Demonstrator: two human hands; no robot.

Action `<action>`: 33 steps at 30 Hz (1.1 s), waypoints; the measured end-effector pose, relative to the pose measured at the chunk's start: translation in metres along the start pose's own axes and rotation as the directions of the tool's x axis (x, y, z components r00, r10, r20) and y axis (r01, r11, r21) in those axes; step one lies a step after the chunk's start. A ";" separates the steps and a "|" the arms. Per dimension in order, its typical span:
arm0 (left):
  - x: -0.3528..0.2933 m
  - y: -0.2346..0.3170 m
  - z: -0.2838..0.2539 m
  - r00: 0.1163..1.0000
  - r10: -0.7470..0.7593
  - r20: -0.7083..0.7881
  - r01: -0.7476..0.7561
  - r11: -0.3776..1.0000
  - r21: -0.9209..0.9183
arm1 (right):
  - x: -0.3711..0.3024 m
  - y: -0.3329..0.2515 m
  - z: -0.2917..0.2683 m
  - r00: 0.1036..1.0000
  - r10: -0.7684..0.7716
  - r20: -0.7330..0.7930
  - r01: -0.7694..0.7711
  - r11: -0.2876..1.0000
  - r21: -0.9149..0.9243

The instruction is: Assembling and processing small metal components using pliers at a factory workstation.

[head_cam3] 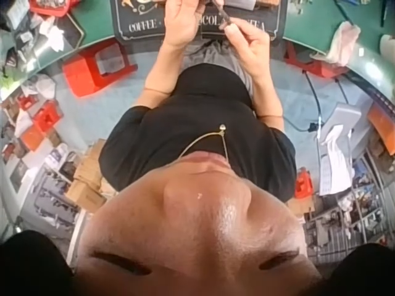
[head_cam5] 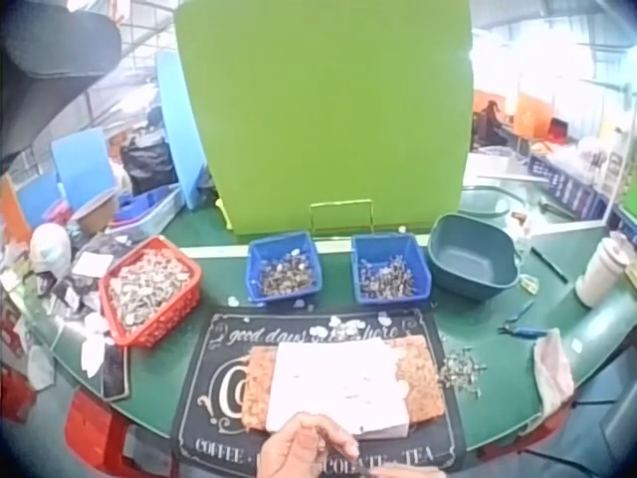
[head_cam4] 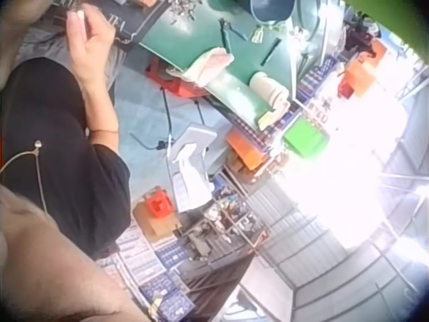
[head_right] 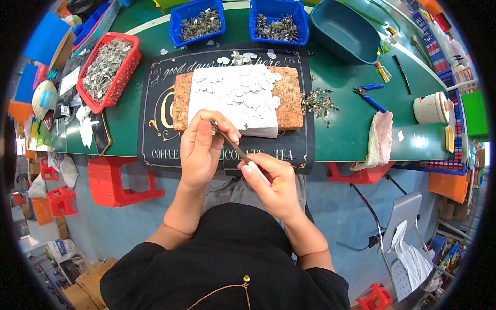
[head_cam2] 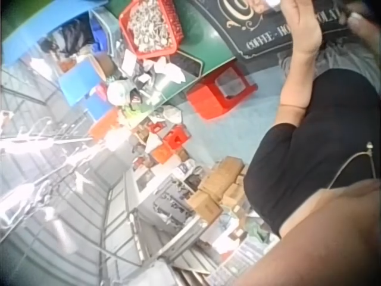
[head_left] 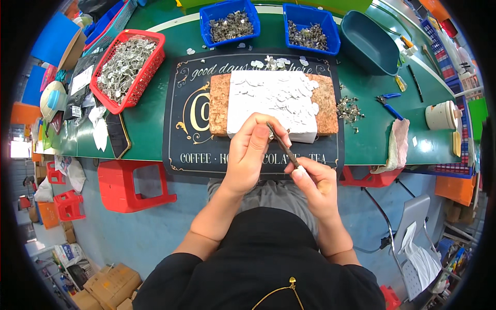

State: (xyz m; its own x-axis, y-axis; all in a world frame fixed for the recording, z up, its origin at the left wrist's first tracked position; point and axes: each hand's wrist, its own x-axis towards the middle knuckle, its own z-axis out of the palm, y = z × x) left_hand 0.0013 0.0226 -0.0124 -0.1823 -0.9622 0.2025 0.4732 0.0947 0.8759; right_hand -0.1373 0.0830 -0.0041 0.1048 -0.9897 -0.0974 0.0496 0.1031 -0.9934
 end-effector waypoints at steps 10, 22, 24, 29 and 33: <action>-0.008 -0.006 0.002 0.996 -0.086 -0.005 0.084 0.982 -0.169 | -0.011 0.024 0.000 0.776 0.129 0.618 -0.630 0.217 0.746; 0.152 0.037 -0.045 0.921 -0.139 0.364 -0.320 0.262 0.911 | 0.018 0.000 -0.110 0.858 -0.085 -0.507 -0.217 0.833 -0.508; 0.172 0.021 -0.050 0.901 -0.202 0.384 -0.330 0.258 0.908 | 0.026 -0.004 -0.118 0.859 -0.041 -0.510 -0.307 0.755 -0.579; 0.190 -0.002 -0.061 0.819 -0.311 0.482 -0.431 0.222 0.875 | 0.035 -0.005 -0.123 0.849 -0.086 -0.522 -0.303 0.730 -0.613; 0.191 -0.003 -0.066 0.859 -0.240 0.452 -0.394 0.255 0.883 | 0.036 -0.013 -0.124 0.823 -0.084 -0.562 -0.253 0.831 -0.495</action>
State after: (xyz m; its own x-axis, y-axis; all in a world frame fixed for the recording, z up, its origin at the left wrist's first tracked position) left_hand 0.0219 -0.1781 -0.0049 -0.6600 -0.7336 0.1619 -0.5689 0.6289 0.5300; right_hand -0.2577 0.0337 -0.0018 -0.4765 -0.8786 -0.0303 -0.4770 0.2874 -0.8306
